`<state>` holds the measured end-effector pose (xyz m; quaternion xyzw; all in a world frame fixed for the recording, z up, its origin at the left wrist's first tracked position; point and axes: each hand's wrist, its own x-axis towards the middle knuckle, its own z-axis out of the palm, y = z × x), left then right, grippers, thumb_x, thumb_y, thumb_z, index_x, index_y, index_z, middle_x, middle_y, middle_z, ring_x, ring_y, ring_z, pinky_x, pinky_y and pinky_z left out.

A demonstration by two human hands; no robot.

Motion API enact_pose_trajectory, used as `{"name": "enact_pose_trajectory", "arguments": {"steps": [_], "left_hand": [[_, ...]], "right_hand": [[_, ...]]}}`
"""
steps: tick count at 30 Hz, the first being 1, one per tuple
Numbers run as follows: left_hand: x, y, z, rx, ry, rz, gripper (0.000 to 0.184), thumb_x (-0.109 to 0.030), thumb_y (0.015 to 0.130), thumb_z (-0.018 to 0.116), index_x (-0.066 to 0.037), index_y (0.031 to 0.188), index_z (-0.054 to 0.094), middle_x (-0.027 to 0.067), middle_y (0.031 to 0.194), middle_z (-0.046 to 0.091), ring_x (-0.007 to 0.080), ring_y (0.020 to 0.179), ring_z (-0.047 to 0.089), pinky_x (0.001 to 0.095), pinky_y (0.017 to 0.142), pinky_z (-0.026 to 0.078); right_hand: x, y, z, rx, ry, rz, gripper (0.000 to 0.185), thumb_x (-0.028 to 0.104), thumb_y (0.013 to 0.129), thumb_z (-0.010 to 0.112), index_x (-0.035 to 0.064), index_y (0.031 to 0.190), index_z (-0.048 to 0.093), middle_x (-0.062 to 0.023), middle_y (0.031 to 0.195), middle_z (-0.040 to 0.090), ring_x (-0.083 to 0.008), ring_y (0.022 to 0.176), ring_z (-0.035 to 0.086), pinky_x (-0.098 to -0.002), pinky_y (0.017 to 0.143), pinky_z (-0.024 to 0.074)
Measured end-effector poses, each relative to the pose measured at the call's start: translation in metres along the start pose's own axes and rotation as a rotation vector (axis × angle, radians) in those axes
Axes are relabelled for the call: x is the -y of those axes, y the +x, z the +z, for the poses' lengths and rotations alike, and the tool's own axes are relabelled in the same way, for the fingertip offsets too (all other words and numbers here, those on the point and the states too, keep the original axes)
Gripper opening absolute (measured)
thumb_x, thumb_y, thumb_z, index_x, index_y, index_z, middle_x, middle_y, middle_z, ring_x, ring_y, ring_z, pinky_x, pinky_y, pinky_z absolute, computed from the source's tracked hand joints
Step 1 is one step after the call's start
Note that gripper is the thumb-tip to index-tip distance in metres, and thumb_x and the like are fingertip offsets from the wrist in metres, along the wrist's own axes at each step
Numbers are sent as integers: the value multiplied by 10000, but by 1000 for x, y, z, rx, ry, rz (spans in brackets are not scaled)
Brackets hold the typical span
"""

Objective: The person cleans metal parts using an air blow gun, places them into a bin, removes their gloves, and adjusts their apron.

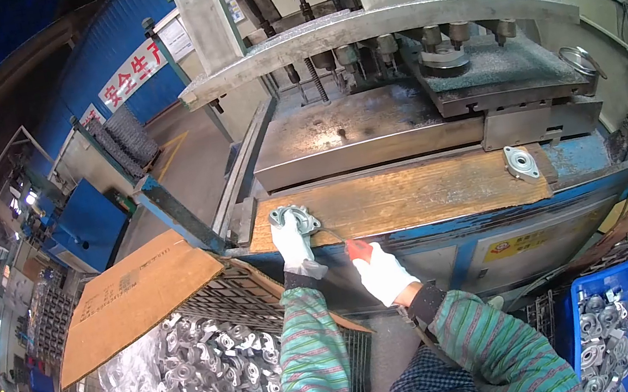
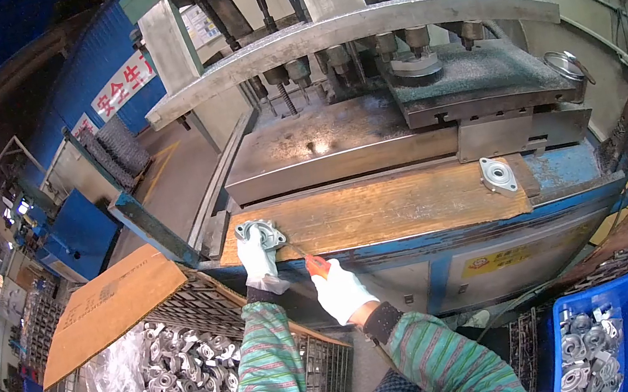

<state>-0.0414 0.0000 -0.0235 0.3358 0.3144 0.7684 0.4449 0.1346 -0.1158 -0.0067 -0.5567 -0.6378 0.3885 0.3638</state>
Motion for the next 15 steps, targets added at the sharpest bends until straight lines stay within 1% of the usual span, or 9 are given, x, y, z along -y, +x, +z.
{"name": "enact_pose_trajectory", "arguments": {"steps": [7,9,13,15], "left_hand": [[1,1,-1,-11,-6,-31,231,-44,853,469,-50,1081,438,103,965,527,246,837,571,361,649,509],[0,1,0,2,-10,-25,227,-45,853,468,-51,1078,438,102,964,527,246,836,572,361,641,510],[1,1,1,-24,-11,-4,200,-46,850,467,-50,1049,447,93,953,526,234,831,570,331,646,506],[2,2,0,-22,12,4,184,-34,842,459,-48,1025,451,82,911,530,221,798,566,322,650,504]], "right_hand": [[-3,19,7,-72,6,-32,360,278,835,492,-3,1048,421,-279,904,577,-441,858,550,-464,722,446],[-3,21,8,-65,3,-29,356,279,837,490,-3,1043,421,-280,902,577,-442,859,550,-463,722,448],[7,23,5,-32,30,-39,352,284,844,483,-7,1030,416,-285,883,577,-445,837,554,-461,705,454],[13,26,8,4,77,-52,353,284,844,484,-9,1027,413,-285,873,577,-445,821,558,-462,694,456]]}}
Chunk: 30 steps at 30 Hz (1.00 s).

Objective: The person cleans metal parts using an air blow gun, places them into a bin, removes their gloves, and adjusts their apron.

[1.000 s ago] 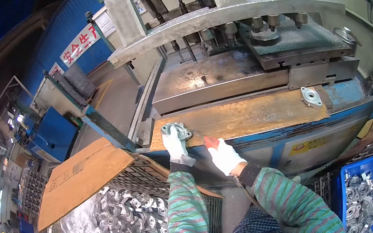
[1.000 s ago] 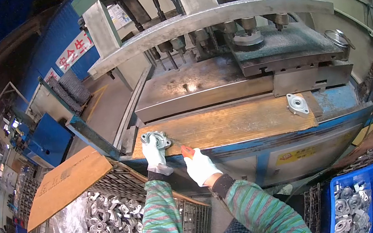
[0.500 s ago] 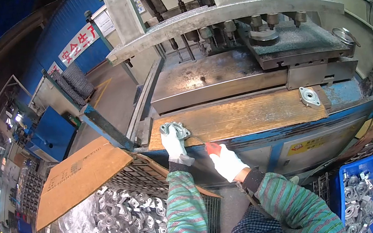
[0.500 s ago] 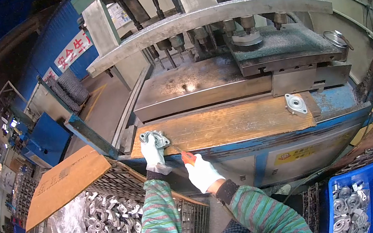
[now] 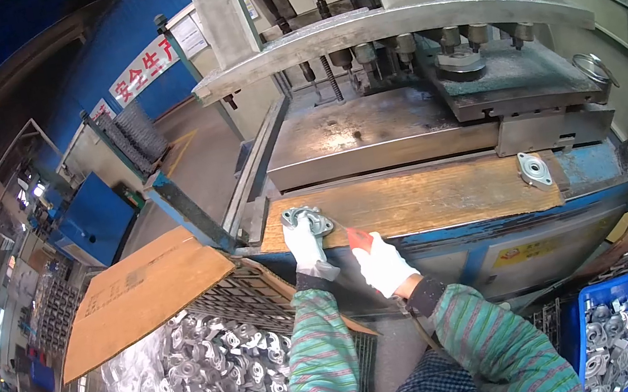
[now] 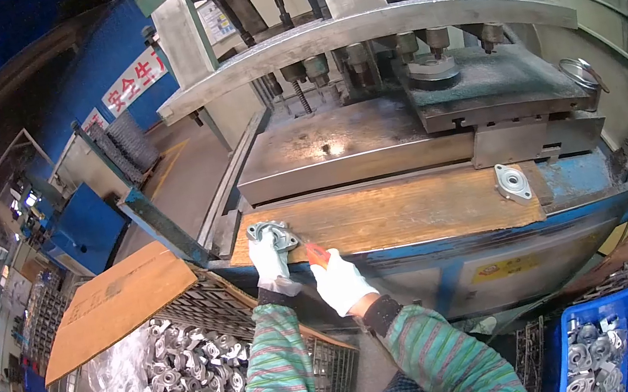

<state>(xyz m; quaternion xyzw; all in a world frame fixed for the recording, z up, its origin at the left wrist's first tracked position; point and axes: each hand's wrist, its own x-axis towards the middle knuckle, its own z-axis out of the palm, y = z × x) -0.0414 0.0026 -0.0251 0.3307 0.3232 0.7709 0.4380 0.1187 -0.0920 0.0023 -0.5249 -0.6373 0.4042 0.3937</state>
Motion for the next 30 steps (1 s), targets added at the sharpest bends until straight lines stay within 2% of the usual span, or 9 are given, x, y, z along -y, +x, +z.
{"name": "enact_pose_trajectory", "arguments": {"steps": [4,11,14,16,19,23,26,28,30], "left_hand": [[7,5,-7,35,-2,-31,73,-71,854,466,-64,927,472,108,804,570,219,638,571,332,551,502],[-2,0,6,-18,-43,-58,39,-84,849,479,-78,888,479,96,746,563,196,581,551,306,492,480],[7,5,-5,-41,27,-49,62,-77,841,480,-73,903,477,101,796,561,211,645,566,320,550,497],[15,9,-14,-19,6,2,219,-43,825,476,-39,1042,448,117,951,541,251,819,590,341,671,506],[7,4,-7,-29,45,-3,240,-52,827,484,-29,1063,445,120,994,539,264,884,587,345,746,492],[8,4,-9,-13,26,-3,240,-58,826,494,-27,1059,445,117,983,541,263,871,588,349,733,495],[15,9,-14,-24,38,10,219,-56,829,487,-27,1043,448,109,957,541,253,837,588,336,720,496],[28,20,-27,34,1,32,103,-83,842,474,-52,940,473,106,834,568,215,692,581,339,624,503],[9,6,-5,-3,-2,-6,80,-88,846,473,-56,919,474,102,797,567,202,645,569,323,571,493]], "right_hand": [[21,1,4,80,-38,-69,362,285,843,486,-16,1026,403,-286,845,579,-443,780,566,-466,667,461],[25,3,11,68,-83,-64,344,247,832,502,-30,1021,424,-282,840,575,-443,801,559,-448,674,457],[20,9,13,32,-42,-98,341,243,833,501,-30,1023,424,-284,841,574,-446,804,558,-449,674,456],[21,14,12,27,-29,-98,348,252,837,492,-27,1028,414,-290,847,573,-448,806,558,-458,684,454],[24,22,12,28,-32,-91,353,260,838,487,-25,1031,407,-294,860,573,-449,814,559,-462,698,453],[22,27,16,23,-49,-93,352,263,837,490,-23,1026,411,-292,863,574,-448,816,558,-458,700,454],[24,24,14,37,-49,-73,354,266,838,486,-23,1027,410,-297,858,573,-448,809,560,-464,694,454],[23,17,13,38,-66,-78,355,267,838,485,-22,1027,407,-298,851,573,-449,802,561,-467,688,455],[20,10,14,39,-85,-82,356,269,838,483,-22,1027,404,-299,845,573,-450,795,562,-471,683,455]]}}
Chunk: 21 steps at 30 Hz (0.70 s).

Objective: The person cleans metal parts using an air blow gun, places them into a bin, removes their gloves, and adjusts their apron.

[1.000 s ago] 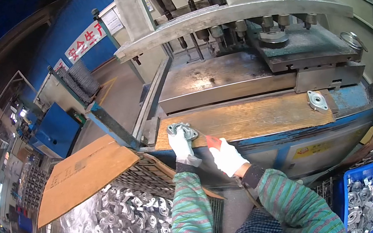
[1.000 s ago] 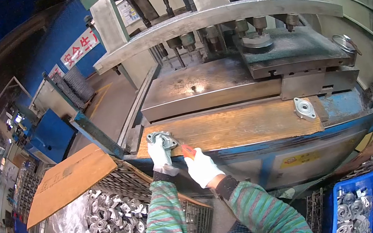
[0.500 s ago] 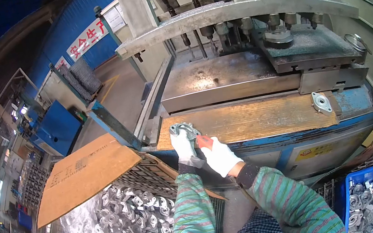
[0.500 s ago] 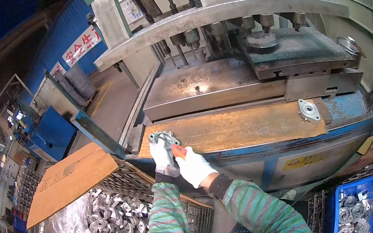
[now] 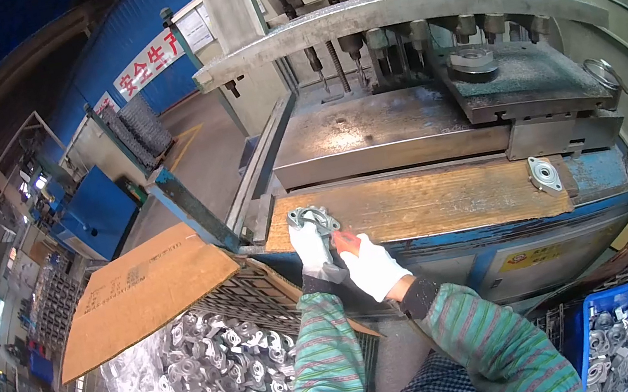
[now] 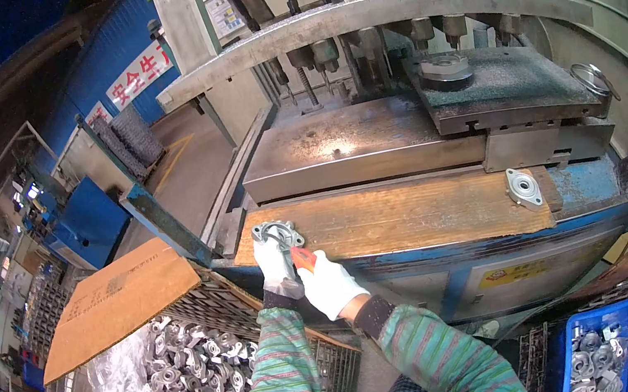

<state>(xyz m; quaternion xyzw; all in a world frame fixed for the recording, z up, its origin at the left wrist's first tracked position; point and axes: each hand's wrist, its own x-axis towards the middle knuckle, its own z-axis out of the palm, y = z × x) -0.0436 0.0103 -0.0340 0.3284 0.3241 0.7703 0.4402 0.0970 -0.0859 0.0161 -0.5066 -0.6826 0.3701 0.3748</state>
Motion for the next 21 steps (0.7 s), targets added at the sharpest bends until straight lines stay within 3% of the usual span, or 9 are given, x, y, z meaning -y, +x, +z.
{"name": "enact_pose_trajectory", "arguments": {"steps": [5,7,12,14,17,18,19,21], "left_hand": [[-11,-6,11,-60,10,-46,57,-87,848,472,-67,901,475,97,754,563,187,585,555,297,494,479],[-1,0,-4,-7,5,-52,194,-20,831,448,-45,1024,450,103,893,542,235,790,587,333,631,510],[-6,-4,2,-29,33,23,182,-34,822,475,-42,1003,462,102,936,546,229,809,589,328,705,496],[-17,-16,17,-13,-17,32,87,-69,820,472,-80,906,468,50,827,523,179,753,549,301,684,468],[-20,-13,14,59,167,60,18,-88,827,474,-78,813,478,29,737,505,132,681,511,272,642,443],[-11,-5,3,47,183,72,89,-115,847,498,-69,923,506,56,833,571,155,771,567,292,680,479],[-13,-4,4,-4,283,81,104,-115,847,505,-60,934,514,61,836,574,160,774,574,292,685,481],[-8,-3,1,11,83,37,137,-71,850,504,-39,982,496,102,938,567,206,825,584,330,747,486]], "right_hand": [[-4,-3,4,14,18,-5,352,271,838,485,-15,1026,399,-297,825,575,-454,778,563,-475,669,456],[-2,0,3,-8,22,-14,351,271,839,484,-15,1024,401,-296,831,575,-453,782,563,-476,671,455],[3,14,0,-53,27,2,348,273,839,482,-14,1020,406,-294,849,573,-450,796,561,-476,683,454],[5,14,-3,22,35,26,348,279,840,477,-13,1018,409,-289,861,573,-447,806,560,-475,690,454],[0,1,-8,26,57,38,363,299,848,474,0,1042,400,-294,874,567,-459,821,547,-482,700,445],[-5,-4,-12,41,96,52,373,302,852,473,8,1067,395,-293,883,567,-461,828,543,-481,704,444],[-8,-12,-19,12,100,21,389,305,857,470,21,1108,382,-286,893,568,-458,833,542,-478,704,444],[-24,-27,-30,-15,94,5,425,289,865,468,54,1201,354,-268,923,572,-441,847,548,-464,707,449]]}}
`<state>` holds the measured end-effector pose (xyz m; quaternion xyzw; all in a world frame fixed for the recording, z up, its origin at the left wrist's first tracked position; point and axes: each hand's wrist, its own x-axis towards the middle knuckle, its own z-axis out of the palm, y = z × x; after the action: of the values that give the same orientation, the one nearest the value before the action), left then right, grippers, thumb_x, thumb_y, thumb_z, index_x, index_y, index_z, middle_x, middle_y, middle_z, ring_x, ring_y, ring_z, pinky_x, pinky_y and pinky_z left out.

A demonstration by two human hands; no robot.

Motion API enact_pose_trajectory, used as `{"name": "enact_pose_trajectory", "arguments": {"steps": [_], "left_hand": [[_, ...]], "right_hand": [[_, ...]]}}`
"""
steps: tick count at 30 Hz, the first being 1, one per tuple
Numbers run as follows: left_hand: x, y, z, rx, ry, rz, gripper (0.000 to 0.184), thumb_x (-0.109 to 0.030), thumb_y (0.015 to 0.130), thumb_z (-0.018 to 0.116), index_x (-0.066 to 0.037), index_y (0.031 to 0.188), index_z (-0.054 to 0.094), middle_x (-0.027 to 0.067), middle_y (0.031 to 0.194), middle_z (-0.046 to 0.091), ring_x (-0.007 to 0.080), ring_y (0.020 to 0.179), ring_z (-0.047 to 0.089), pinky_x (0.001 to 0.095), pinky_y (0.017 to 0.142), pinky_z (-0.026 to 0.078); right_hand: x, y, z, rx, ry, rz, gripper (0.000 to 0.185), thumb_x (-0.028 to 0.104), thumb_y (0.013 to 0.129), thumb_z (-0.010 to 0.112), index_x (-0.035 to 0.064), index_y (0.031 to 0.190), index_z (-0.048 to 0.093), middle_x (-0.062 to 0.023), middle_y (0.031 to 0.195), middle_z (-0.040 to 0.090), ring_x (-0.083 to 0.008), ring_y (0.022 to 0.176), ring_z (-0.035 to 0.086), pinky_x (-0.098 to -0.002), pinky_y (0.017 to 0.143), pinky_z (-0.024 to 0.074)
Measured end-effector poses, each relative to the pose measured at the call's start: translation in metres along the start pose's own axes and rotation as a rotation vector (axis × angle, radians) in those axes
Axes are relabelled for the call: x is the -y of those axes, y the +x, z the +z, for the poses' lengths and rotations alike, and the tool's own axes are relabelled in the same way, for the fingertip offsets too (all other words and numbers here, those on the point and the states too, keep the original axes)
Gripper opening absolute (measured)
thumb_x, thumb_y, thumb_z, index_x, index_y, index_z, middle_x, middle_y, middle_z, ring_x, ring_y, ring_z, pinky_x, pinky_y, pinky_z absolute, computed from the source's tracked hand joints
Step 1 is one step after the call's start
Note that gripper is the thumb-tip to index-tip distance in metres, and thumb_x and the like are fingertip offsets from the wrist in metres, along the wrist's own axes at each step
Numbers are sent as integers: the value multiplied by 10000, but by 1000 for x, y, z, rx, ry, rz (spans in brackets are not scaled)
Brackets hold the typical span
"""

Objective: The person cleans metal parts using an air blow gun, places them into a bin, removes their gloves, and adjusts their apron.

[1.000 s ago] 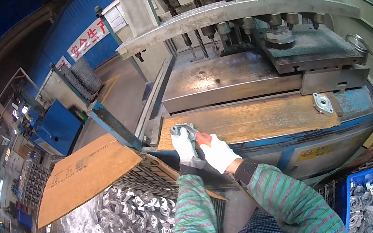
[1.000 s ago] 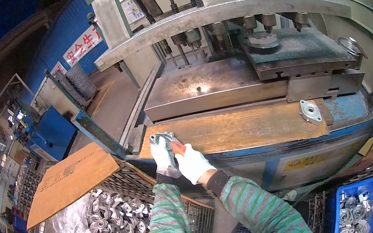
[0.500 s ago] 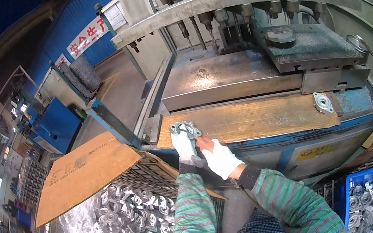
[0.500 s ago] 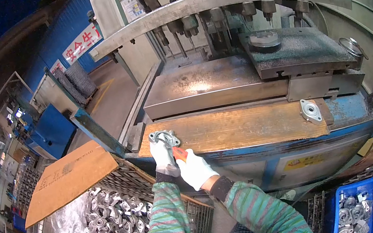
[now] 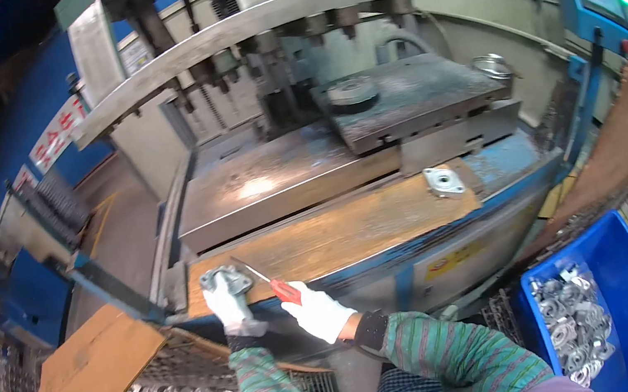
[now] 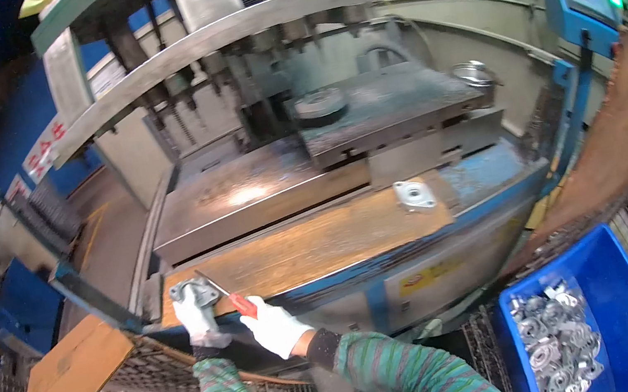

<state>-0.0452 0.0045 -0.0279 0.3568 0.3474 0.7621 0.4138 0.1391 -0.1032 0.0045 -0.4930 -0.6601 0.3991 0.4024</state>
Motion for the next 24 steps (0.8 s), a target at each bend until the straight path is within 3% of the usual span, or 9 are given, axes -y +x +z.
{"name": "enact_pose_trajectory", "arguments": {"steps": [3,5,7,11,15,19,24], "left_hand": [[7,3,-6,-19,-68,-43,203,-65,862,490,-28,1058,451,125,976,550,271,885,577,393,794,480],[7,3,-5,-8,-64,-35,215,-69,862,490,-31,1069,446,122,964,552,274,886,580,386,771,490],[4,0,-2,-51,-67,-57,206,-71,858,492,-39,1058,453,118,952,554,270,873,585,374,730,502],[-2,-2,1,-38,-94,-84,200,-23,851,459,-55,1048,449,92,939,519,226,806,560,348,701,503],[2,1,-2,-10,-86,-82,185,-16,851,450,-62,1030,443,86,912,506,210,779,544,337,677,499],[-2,-1,4,-48,-114,-67,160,-10,847,442,-66,997,443,77,889,495,199,753,531,337,678,494],[-2,-1,5,-52,-119,-74,198,2,838,438,-60,1026,442,80,886,495,210,779,541,344,712,491]], "right_hand": [[-21,-18,-24,-162,34,-141,433,278,864,477,54,1213,351,-265,929,570,-433,851,553,-451,716,452],[-11,-30,-55,-169,116,32,382,267,856,490,67,1173,414,-253,913,576,-420,860,557,-417,725,459],[-11,-32,-84,-271,74,141,364,264,849,498,68,1150,438,-245,903,582,-414,866,561,-406,718,459],[12,-21,-151,-463,78,131,344,260,843,501,41,1103,447,-228,848,588,-368,804,589,-399,686,460],[0,22,-211,-667,-135,-41,337,254,840,504,10,1065,447,-183,767,599,-308,689,607,-396,631,472],[7,54,-250,-716,-135,28,378,248,836,513,-9,1091,404,-169,714,597,-264,608,614,-359,564,486],[20,77,-248,-649,-206,55,403,277,835,486,-31,1080,401,-268,879,585,-401,828,582,-430,730,460]]}}
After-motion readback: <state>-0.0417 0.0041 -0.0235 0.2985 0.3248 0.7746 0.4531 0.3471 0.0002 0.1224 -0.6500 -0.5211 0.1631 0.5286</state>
